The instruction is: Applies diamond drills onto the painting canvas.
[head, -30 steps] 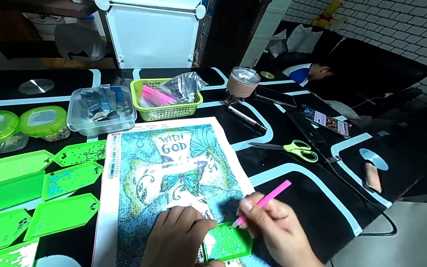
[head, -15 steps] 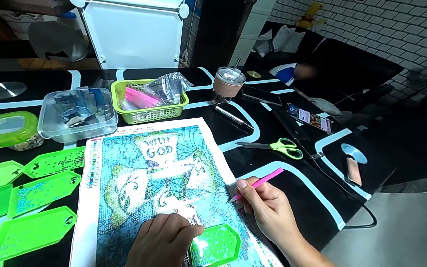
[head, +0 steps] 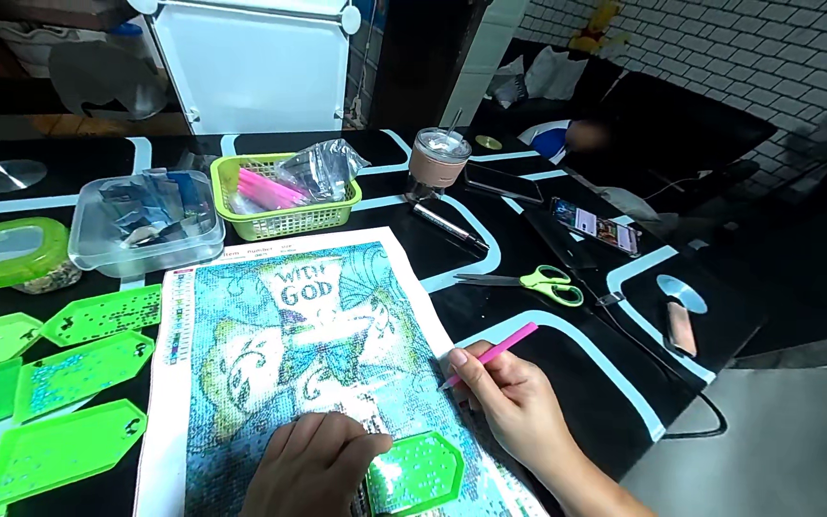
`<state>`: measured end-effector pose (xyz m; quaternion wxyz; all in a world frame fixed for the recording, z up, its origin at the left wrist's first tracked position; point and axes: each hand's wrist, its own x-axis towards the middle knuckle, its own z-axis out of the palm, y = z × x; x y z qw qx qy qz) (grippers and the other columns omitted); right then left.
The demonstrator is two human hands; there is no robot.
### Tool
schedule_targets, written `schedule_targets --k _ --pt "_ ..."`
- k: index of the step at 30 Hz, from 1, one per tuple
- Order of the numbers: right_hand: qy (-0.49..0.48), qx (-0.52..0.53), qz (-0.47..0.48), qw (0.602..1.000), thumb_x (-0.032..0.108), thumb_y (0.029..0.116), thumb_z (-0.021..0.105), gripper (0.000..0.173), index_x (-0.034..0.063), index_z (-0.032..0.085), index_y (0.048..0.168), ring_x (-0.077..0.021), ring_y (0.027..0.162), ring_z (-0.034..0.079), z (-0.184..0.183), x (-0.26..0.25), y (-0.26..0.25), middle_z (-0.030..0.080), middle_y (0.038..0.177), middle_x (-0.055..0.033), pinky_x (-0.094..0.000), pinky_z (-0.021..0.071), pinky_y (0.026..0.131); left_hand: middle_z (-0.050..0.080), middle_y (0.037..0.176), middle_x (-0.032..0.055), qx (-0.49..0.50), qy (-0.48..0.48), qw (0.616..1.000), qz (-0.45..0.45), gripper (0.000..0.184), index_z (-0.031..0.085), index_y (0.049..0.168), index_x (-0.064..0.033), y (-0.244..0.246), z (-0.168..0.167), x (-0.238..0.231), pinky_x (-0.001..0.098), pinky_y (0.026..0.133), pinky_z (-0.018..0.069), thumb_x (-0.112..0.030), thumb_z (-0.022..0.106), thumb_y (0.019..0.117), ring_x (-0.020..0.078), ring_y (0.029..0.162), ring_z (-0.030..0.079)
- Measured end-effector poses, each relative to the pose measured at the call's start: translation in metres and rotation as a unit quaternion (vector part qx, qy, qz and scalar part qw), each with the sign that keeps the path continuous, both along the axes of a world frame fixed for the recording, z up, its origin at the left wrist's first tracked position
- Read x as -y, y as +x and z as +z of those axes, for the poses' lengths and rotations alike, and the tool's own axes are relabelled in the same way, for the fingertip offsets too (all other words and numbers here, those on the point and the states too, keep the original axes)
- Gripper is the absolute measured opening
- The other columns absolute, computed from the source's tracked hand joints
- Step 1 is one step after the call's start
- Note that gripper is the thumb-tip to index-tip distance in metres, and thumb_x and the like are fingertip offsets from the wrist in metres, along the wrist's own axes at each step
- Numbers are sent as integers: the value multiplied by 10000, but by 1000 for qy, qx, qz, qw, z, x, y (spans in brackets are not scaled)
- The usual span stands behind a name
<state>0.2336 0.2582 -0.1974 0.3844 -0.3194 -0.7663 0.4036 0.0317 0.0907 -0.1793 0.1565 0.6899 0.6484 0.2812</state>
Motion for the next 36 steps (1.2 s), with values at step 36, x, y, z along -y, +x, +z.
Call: schedule_targets --k 36 --pt "-133 -105 152 974 214 1067 562 222 115 693 919 61 625 605 13 40 -15 700 775 75 -109 492 548 720 1032 49 -24 14 999 21 465 772 1158 -203 4 -3 -2 457 807 499 -512 774 810 274 963 661"
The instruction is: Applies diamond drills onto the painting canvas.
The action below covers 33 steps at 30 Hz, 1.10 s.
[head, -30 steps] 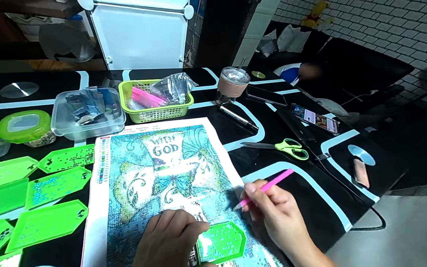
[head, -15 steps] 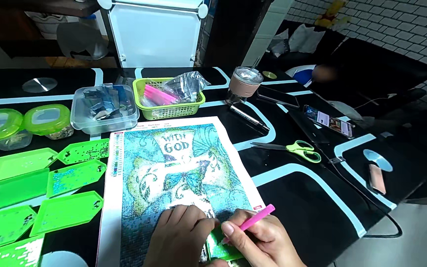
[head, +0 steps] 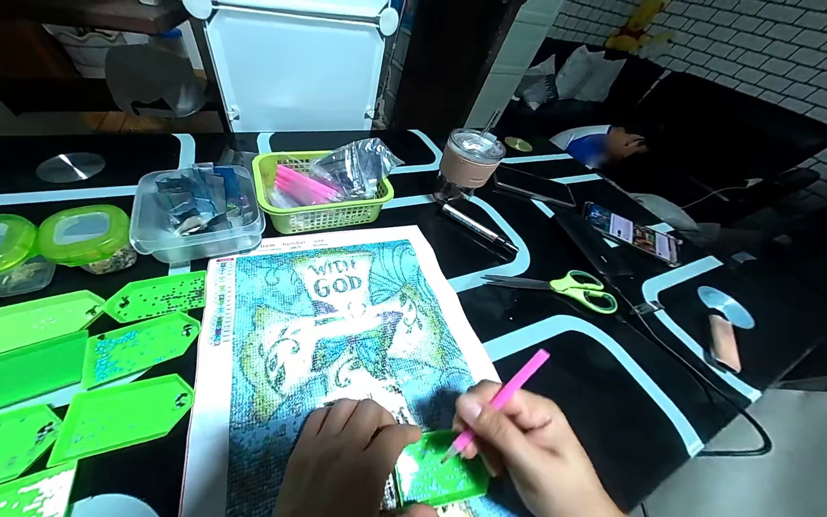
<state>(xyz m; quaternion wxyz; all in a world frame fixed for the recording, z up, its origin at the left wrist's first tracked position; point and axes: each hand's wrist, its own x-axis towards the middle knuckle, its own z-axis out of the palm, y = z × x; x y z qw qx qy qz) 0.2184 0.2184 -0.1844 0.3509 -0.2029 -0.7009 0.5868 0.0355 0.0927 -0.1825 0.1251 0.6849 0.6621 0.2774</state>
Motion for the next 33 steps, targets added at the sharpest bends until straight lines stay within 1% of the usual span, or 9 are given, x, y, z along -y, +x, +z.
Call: schedule_targets --k 2,4,6,8,13,15,18,28,33 --pt "-53 -10 -46 997 217 1063 551 253 145 717 887 56 580 590 5 -15 5 715 767 72 -105 468 508 719 1039 65 6 -11 1000 -5 464 767 1171 -194 -1 2 0 468 814 493 -495 777 819 288 971 657" --pt "-70 3 -109 992 170 1048 521 305 137 724 823 32 559 589 6 -30 10 711 731 48 -117 465 502 719 1054 84 14 -20 1000 -12 461 762 1183 -182 -1 4 0 483 831 490 -479 779 830 308 986 656" --pt "-49 29 -149 987 147 1043 517 306 121 712 809 10 557 600 2 -40 14 704 715 32 -133 481 509 718 1062 96 19 -24 999 -18 460 758 1188 -177 -2 4 0 493 836 489 -471 782 835 322 993 656" --pt "-7 49 -163 985 154 1036 542 278 129 705 813 7 568 612 -4 -43 17 695 707 49 -140 497 520 720 1064 105 22 -22 999 -22 456 756 1190 -169 -3 4 0 495 831 486 -466 775 844 330 995 655" --pt "68 40 -156 985 160 1044 557 243 117 698 851 29 571 585 -12 -40 16 666 708 73 -125 489 523 716 1058 117 29 -16 999 -26 447 755 1190 -156 -4 3 1 497 839 479 -452 771 856 336 991 647" --pt "87 36 -151 984 157 1047 549 238 112 693 863 30 592 599 -13 -39 17 671 721 72 -125 502 539 722 1061 114 27 -16 999 -26 449 755 1190 -153 -4 4 1 495 843 480 -457 771 860 333 992 650" --pt "101 30 -145 984 156 1050 550 238 102 691 866 32 611 602 -15 -39 17 670 728 68 -120 498 553 721 1060 115 29 -18 999 -23 450 757 1188 -150 -4 5 2 481 843 474 -458 774 860 324 989 645" --pt "95 39 -163 981 152 1043 549 252 106 689 838 25 578 588 -14 -41 12 652 692 65 -122 489 532 715 1068 118 34 -24 999 -20 449 755 1194 -149 -4 5 3 475 862 465 -459 768 868 319 1006 638" --pt "123 49 -148 980 173 1049 555 244 101 688 857 32 599 587 -16 -42 8 650 715 68 -118 489 546 716 1074 120 34 -26 999 -21 454 754 1199 -148 -5 5 2 472 869 467 -465 760 875 321 1010 639"
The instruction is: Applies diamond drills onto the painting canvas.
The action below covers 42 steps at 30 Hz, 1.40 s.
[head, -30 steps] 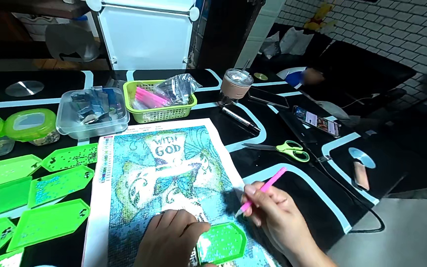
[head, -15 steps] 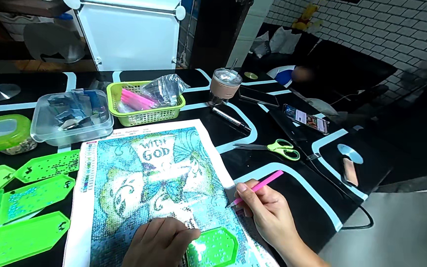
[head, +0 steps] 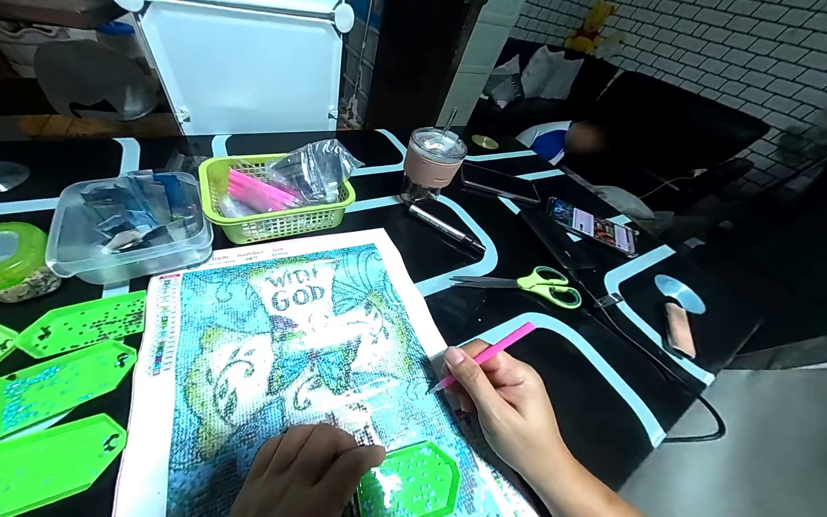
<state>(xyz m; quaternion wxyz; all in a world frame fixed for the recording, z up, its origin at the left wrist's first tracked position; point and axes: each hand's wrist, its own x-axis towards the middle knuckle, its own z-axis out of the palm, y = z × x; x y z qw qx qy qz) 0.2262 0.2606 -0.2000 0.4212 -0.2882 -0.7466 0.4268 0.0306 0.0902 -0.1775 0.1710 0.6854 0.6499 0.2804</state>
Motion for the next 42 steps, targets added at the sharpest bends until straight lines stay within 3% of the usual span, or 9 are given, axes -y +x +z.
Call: schedule_targets --k 12,24,30,34,36,38,42 --pt "23 23 13 999 185 1054 551 260 82 694 864 27 602 582 -2 -1 -1 642 709 57 -128 491 550 718 1078 116 5 -1 1000 4 452 759 1191 -147 1 0 0 473 871 470 -462 770 867 322 1027 639" --pt "115 75 -8 990 235 1067 533 291 73 681 876 47 618 563 -2 2 -2 622 714 53 -112 475 569 718 1067 109 1 7 1000 0 460 757 1195 -158 0 -2 0 477 846 470 -476 763 863 319 1000 642" --pt "-85 52 -9 995 194 1045 548 251 122 705 862 -3 610 634 18 1 0 699 737 59 -146 521 555 718 1078 89 -3 1 1000 1 474 755 1201 -178 1 -1 0 487 845 480 -493 768 847 315 1011 647" --pt "-41 -28 104 993 220 1080 528 264 93 683 909 24 656 623 16 26 -8 677 773 59 -146 527 588 721 1067 69 -8 6 1000 13 467 762 1189 -196 3 -2 0 475 835 487 -505 766 839 294 995 652" --pt "-10 -21 163 986 209 1085 529 272 42 654 911 18 655 612 11 38 -13 656 747 11 -149 514 591 721 1058 58 -17 16 1000 18 464 766 1170 -196 3 -4 -1 464 821 493 -510 770 829 283 984 655" --pt "38 5 181 983 192 1080 536 279 6 637 899 -12 643 598 6 43 -16 631 717 -40 -159 498 593 721 1039 61 -24 29 999 21 455 769 1126 -176 4 -5 -1 466 807 503 -511 775 817 288 973 664" --pt "72 28 177 981 188 1073 544 285 4 637 877 -21 632 584 4 46 -19 614 698 -52 -154 481 586 723 1020 68 -29 32 999 26 454 773 1066 -140 5 -4 -1 469 801 509 -505 782 796 294 970 671"
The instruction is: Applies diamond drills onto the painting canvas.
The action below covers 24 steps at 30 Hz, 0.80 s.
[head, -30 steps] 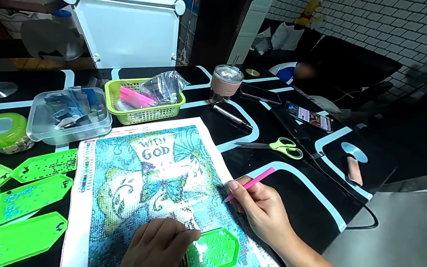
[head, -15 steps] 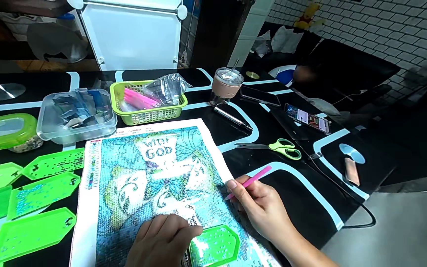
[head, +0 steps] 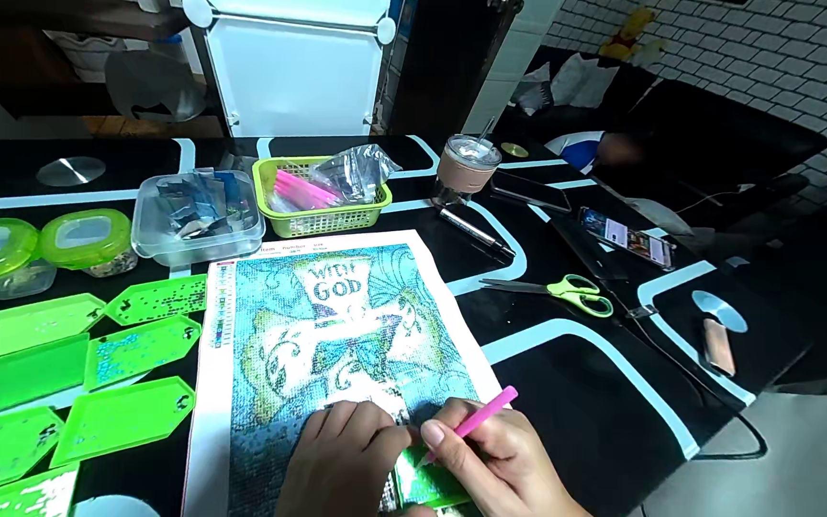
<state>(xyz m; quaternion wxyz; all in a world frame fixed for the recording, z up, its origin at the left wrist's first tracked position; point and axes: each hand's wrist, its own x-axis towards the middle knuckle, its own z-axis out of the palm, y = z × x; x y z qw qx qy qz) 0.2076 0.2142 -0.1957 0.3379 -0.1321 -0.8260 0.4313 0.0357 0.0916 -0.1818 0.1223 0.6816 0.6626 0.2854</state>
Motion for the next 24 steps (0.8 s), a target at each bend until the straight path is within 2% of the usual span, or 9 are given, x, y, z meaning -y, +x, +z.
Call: schedule_targets --k 11,14,16,19,21,24 --pt "12 6 3 1000 192 1068 557 283 1 638 876 -24 639 589 -1 1 0 625 709 -59 -153 488 601 719 1006 56 -15 3 1000 5 456 770 1021 -138 1 -1 -1 450 788 510 -528 780 785 276 952 670" --pt "-17 -11 6 1000 188 1071 555 276 -3 644 893 -5 638 595 -1 0 0 629 707 -47 -142 495 594 720 1014 50 -11 3 1000 3 454 773 1059 -154 1 -1 -1 447 794 505 -521 782 792 274 955 668" --pt "-76 -29 8 997 184 1076 547 261 16 649 905 21 636 593 1 -2 1 639 719 -9 -131 492 583 723 1025 45 -4 -4 1000 3 455 775 1102 -182 1 -1 -1 450 805 504 -513 785 791 270 964 668" --pt "-171 -40 -48 983 226 1073 542 245 120 693 912 48 631 608 10 -14 7 686 770 81 -121 501 554 723 1047 56 12 -20 1000 -4 465 770 1170 -198 -1 1 -1 463 827 494 -493 785 811 280 982 659" --pt "-195 -34 -110 974 213 1061 542 262 146 720 880 34 606 615 14 -31 12 712 769 79 -127 497 535 722 1049 63 16 -26 1000 -7 456 767 1173 -195 -1 2 -1 467 825 487 -482 784 820 287 979 655" --pt "-186 -13 -173 967 179 1046 541 274 129 708 836 2 588 621 8 -45 17 701 732 50 -142 511 537 718 1052 85 24 -31 999 -17 458 763 1185 -186 -2 2 0 486 837 487 -462 795 821 307 987 654"
